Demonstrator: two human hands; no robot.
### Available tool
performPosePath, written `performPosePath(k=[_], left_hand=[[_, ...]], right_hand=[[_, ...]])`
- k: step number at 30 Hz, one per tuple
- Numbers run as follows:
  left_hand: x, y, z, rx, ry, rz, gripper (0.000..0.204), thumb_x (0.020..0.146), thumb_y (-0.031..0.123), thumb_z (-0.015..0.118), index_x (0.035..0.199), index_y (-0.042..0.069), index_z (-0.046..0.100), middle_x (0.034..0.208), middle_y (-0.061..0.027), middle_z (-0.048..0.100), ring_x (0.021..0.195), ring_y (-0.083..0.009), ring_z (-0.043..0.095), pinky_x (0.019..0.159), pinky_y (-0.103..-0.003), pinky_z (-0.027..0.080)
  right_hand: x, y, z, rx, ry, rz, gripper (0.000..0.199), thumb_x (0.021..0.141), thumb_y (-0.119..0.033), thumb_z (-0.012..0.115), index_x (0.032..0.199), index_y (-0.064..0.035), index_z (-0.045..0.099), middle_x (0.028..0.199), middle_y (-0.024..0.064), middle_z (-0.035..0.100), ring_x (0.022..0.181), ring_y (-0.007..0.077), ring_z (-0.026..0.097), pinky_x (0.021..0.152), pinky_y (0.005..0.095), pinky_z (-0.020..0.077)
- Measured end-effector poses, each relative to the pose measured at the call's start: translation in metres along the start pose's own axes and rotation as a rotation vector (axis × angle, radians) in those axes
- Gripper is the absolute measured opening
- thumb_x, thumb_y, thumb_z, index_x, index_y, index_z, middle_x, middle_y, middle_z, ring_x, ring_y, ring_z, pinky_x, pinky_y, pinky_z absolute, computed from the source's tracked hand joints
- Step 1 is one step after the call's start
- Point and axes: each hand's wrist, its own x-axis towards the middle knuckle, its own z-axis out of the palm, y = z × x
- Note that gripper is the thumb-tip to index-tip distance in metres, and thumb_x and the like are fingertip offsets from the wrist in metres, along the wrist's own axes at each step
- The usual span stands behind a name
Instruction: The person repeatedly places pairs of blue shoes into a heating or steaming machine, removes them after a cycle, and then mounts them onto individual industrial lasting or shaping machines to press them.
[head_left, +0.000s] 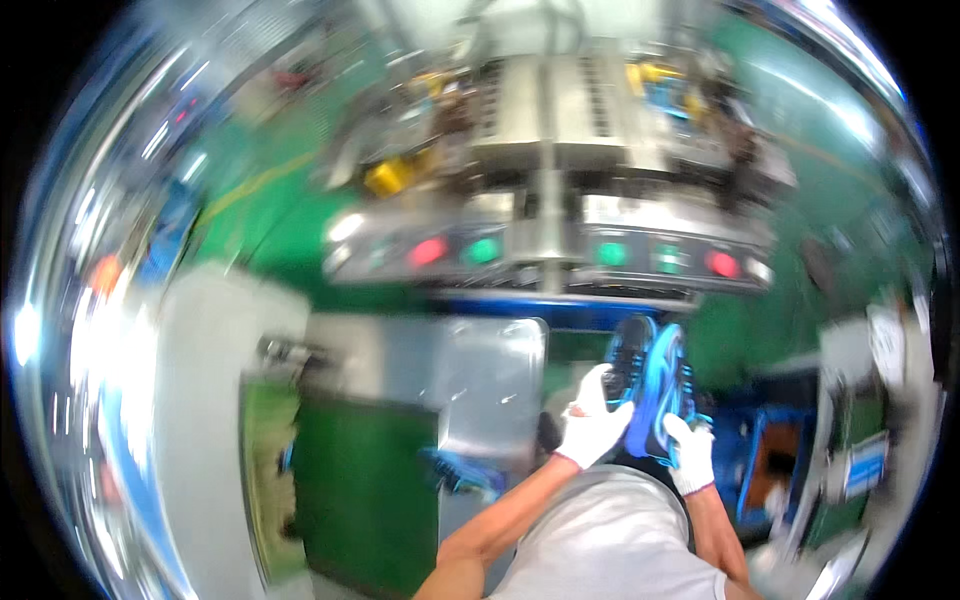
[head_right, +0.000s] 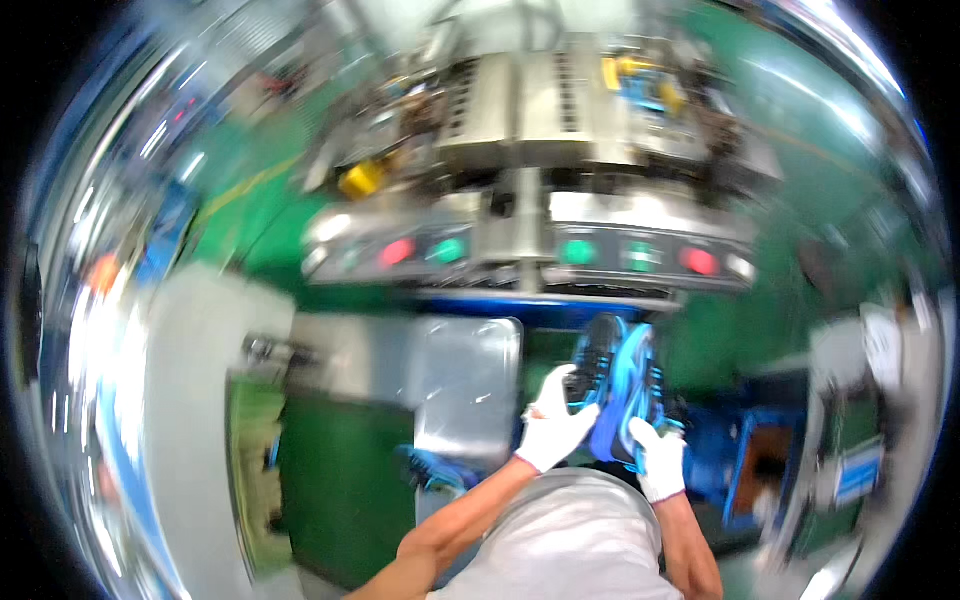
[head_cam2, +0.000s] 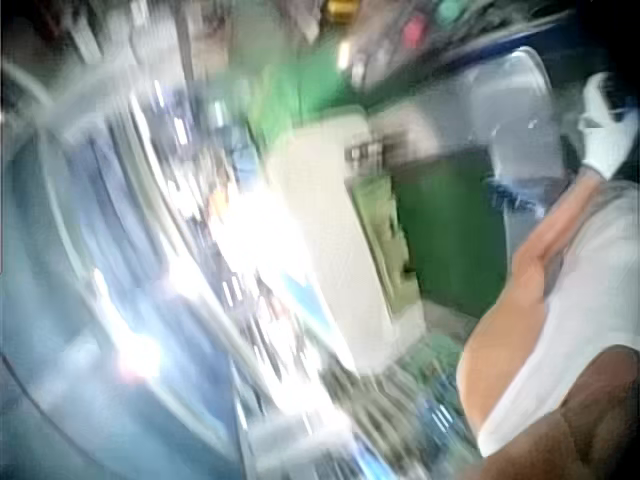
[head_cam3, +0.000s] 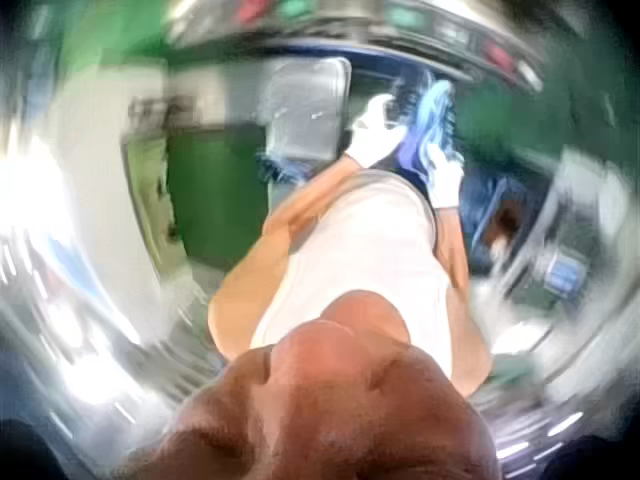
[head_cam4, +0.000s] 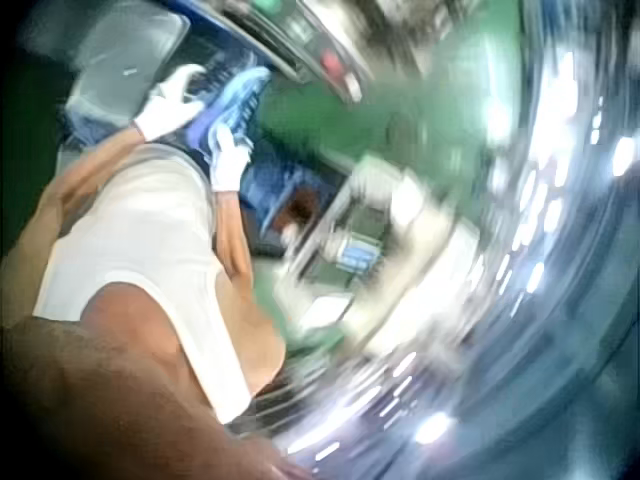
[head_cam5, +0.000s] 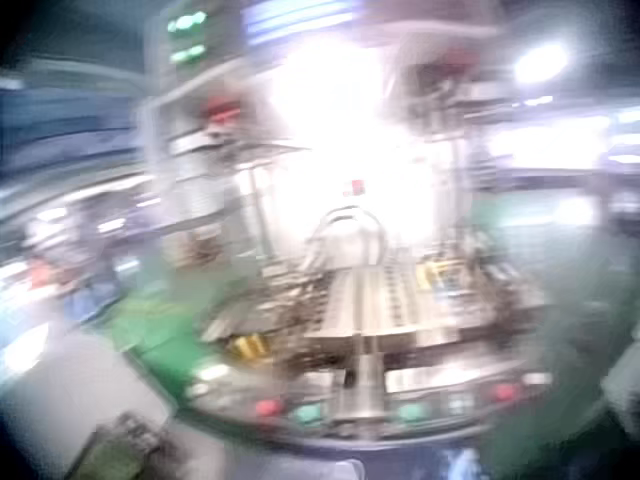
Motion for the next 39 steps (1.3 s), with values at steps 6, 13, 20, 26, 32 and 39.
performPosePath(k=[6,13,20,26,32,39], left_hand=[[0.021,0.078,0.126,0.072,-0.347,0.277,0.063,0.077,0.008,0.081,0.134,0.001,0.054,0.119,-0.0125,0.066,0.106,-0.0219,0.064,0.098,-0.038,0.051],[0.012,0.191,0.315,0.152,-0.797,0.522,0.065,0.079,0.006,0.08,0.137,0.0,0.052,0.12,-0.0153,0.068,0.107,-0.0202,0.067,0.098,-0.036,0.053],[0.01,0.24,0.538,0.241,-0.821,0.844,0.073,0.085,0.018,0.076,0.148,-0.001,0.044,0.137,-0.0254,0.058,0.127,-0.0374,0.058,0.111,-0.043,0.043],[0.033,0.253,0.678,0.255,-0.748,0.917,0.07,0.085,0.027,0.076,0.147,0.006,0.048,0.143,-0.0225,0.056,0.132,-0.0396,0.054,0.111,-0.046,0.041],[0.069,0.242,0.599,0.022,-0.841,1.012,0.067,0.088,0.023,0.069,0.144,-0.005,0.044,0.148,-0.0308,0.044,0.14,-0.0448,0.042,0.118,-0.045,0.036],[0.095,0.025,0.223,0.757,-0.676,0.198,0.048,0.091,0.032,0.061,0.133,0.008,0.062,0.133,-0.0188,0.065,0.121,-0.0363,0.064,0.103,-0.047,0.051]], right_hand=[[-0.025,-0.052,-0.109,0.169,0.277,-0.332,0.048,0.079,-0.015,0.089,0.118,-0.0028,0.062,0.1,0.0007,0.066,0.087,0.0106,0.059,0.077,0.0317,0.0529],[-0.099,-0.085,-0.269,0.33,0.843,-0.651,0.051,0.083,-0.017,0.083,0.126,-0.0004,0.062,0.115,0.0076,0.069,0.101,0.017,0.065,0.087,0.0355,0.0542],[-0.098,-0.16,-0.394,-0.366,1.589,-0.385,0.084,0.088,-0.038,0.075,0.149,0.0047,0.038,0.136,0.0346,0.057,0.125,0.0464,0.059,0.108,0.0466,0.0446],[-0.052,-0.225,-0.482,-0.366,1.566,-0.326,0.081,0.085,-0.035,0.074,0.15,0.0008,0.042,0.137,0.0337,0.058,0.126,0.048,0.057,0.107,0.0478,0.0464],[-0.007,-0.259,-0.449,-0.811,1.769,-0.691,0.066,0.093,-0.023,0.074,0.147,0.0034,0.047,0.144,0.0258,0.056,0.136,0.0373,0.053,0.115,0.0425,0.0397],[0.108,-0.116,-0.259,-0.192,0.078,-0.295,0.048,0.099,-0.01,0.066,0.144,0.0003,0.052,0.137,0.0162,0.062,0.126,0.0247,0.061,0.108,0.0366,0.0475]])
